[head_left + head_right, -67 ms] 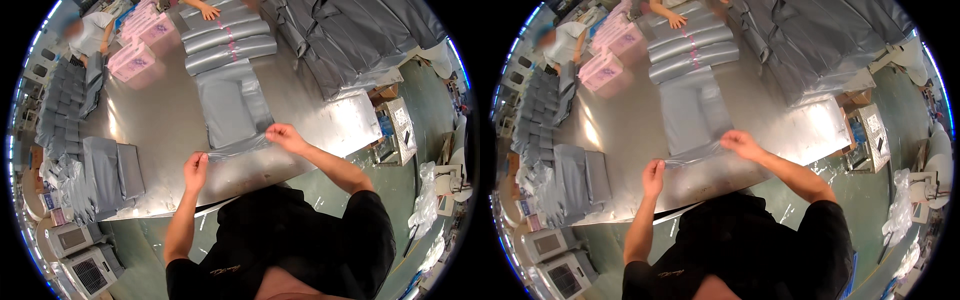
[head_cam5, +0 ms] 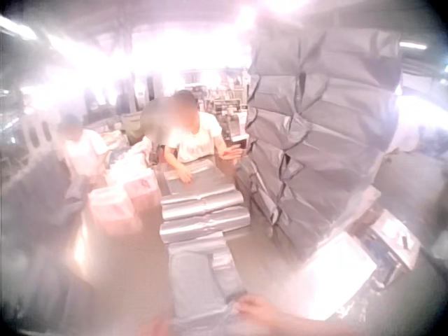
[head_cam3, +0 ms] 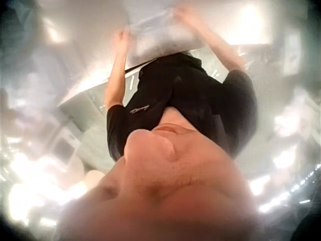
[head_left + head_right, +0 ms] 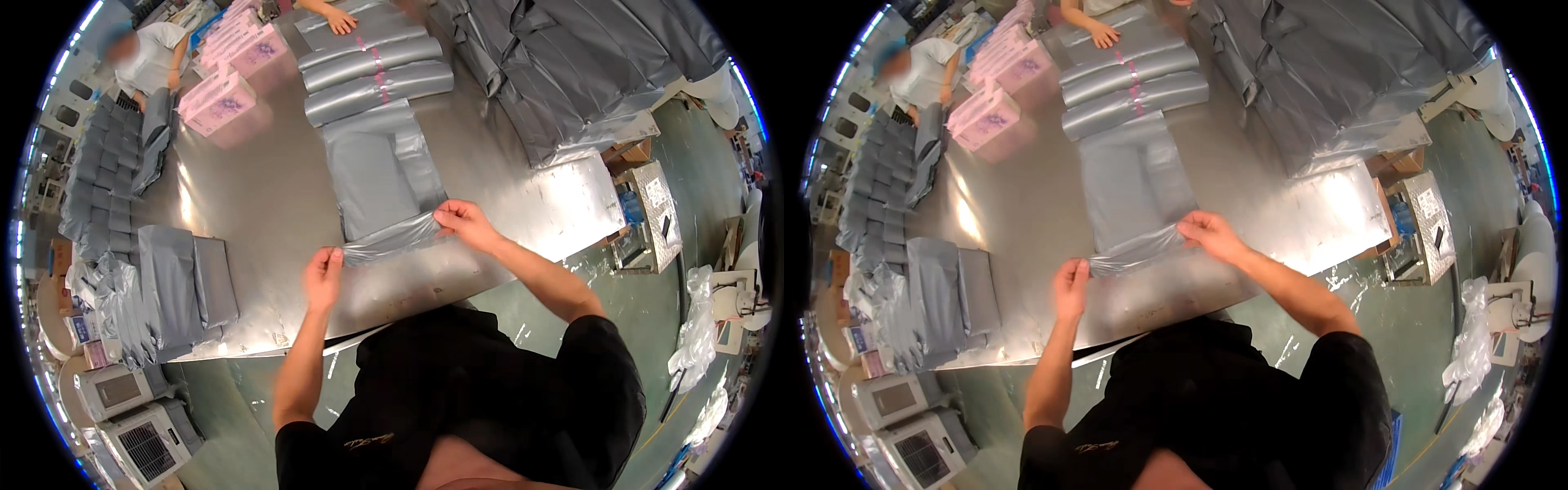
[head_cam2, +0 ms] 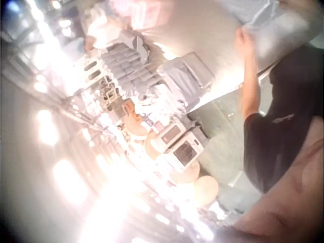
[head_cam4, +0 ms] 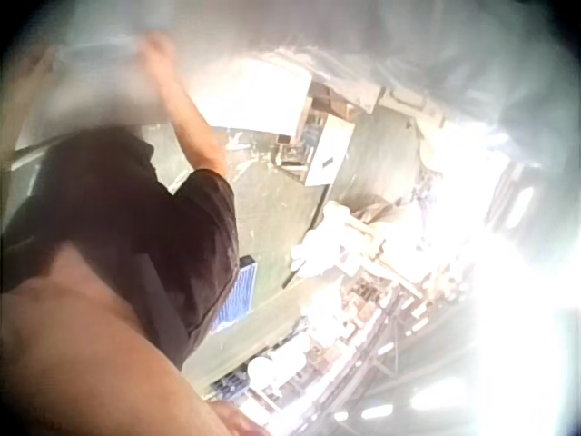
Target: The person places pink boxes into gray poly mailers on a metal table, folds the mailers closed, and stacks them. Other workers are visible in the background performing similar packaging tasks.
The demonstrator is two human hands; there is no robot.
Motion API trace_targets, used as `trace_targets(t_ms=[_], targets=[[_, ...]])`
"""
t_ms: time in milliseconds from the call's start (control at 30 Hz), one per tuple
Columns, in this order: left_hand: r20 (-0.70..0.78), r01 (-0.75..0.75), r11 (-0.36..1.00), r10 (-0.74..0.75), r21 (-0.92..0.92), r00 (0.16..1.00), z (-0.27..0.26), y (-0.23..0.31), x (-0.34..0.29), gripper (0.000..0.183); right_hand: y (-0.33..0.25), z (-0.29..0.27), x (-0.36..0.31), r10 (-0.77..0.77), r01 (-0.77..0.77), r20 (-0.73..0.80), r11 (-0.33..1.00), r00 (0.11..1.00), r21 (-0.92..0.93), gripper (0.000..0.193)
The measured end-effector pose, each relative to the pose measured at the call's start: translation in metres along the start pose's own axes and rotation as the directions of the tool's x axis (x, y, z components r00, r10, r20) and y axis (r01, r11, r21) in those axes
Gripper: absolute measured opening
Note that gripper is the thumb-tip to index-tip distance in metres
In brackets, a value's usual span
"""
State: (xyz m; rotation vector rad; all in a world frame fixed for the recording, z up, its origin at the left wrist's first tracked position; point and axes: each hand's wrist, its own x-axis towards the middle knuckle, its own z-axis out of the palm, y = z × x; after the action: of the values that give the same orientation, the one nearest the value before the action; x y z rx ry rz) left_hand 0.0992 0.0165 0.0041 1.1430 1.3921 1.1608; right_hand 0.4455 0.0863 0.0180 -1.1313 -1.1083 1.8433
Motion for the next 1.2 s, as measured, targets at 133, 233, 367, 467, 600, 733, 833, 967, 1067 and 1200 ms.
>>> trace_targets(t_ms=[133,233,367,467,600,733,833,967,1067,1200], targets=[[0.067,0.207,0.953,-0.197,-0.222,0.978,0.021,-0.032,0.028,0.019,0.031,0.011,0.031,0.167,-0.155,-0.171,0.985,0.971,0.077,0.026],[0.058,0.280,0.851,-0.284,-0.445,0.957,0.028,-0.040,0.022,0.024,0.027,0.019,0.033,0.219,-0.220,-0.186,0.975,0.958,0.014,0.060],[0.242,0.426,0.749,-0.350,-0.507,0.905,0.003,-0.011,-0.006,0.059,-0.010,0.050,0.010,0.298,-0.338,0.194,0.914,0.935,0.226,0.082],[0.389,0.479,0.644,-0.291,-0.597,0.874,-0.026,-0.015,-0.042,0.066,-0.013,0.088,0.023,0.260,-0.421,0.438,0.848,0.861,0.324,0.083],[-0.005,0.214,0.557,-0.364,-0.802,0.931,-0.080,-0.048,-0.085,0.051,-0.037,0.205,0.047,0.235,-0.321,0.484,0.941,0.843,0.103,0.082],[-0.158,-0.096,0.141,-0.541,-0.985,0.826,-0.129,-0.063,-0.111,0.052,-0.024,0.343,0.108,0.262,-0.108,0.505,0.944,0.823,-0.313,0.092],[-0.093,-0.116,0.008,-0.660,-0.993,0.746,-0.138,-0.072,-0.122,0.048,0.018,0.403,0.154,0.304,-0.036,0.549,0.895,0.779,-0.445,0.084],[-0.149,-0.078,0.146,-0.580,-0.986,0.801,-0.141,-0.072,-0.126,0.040,-0.006,0.371,0.295,0.195,0.073,0.499,0.881,0.845,-0.468,0.046],[-0.098,0.014,0.172,-0.626,-0.985,0.773,-0.138,-0.051,-0.102,0.031,-0.070,0.320,0.451,-0.412,0.492,0.332,0.386,0.849,-0.780,0.039],[-0.149,0.061,0.246,-0.746,-0.967,0.649,-0.108,-0.070,-0.108,0.032,-0.168,0.355,0.567,-0.535,0.396,0.408,-0.144,0.740,-0.907,0.082]])
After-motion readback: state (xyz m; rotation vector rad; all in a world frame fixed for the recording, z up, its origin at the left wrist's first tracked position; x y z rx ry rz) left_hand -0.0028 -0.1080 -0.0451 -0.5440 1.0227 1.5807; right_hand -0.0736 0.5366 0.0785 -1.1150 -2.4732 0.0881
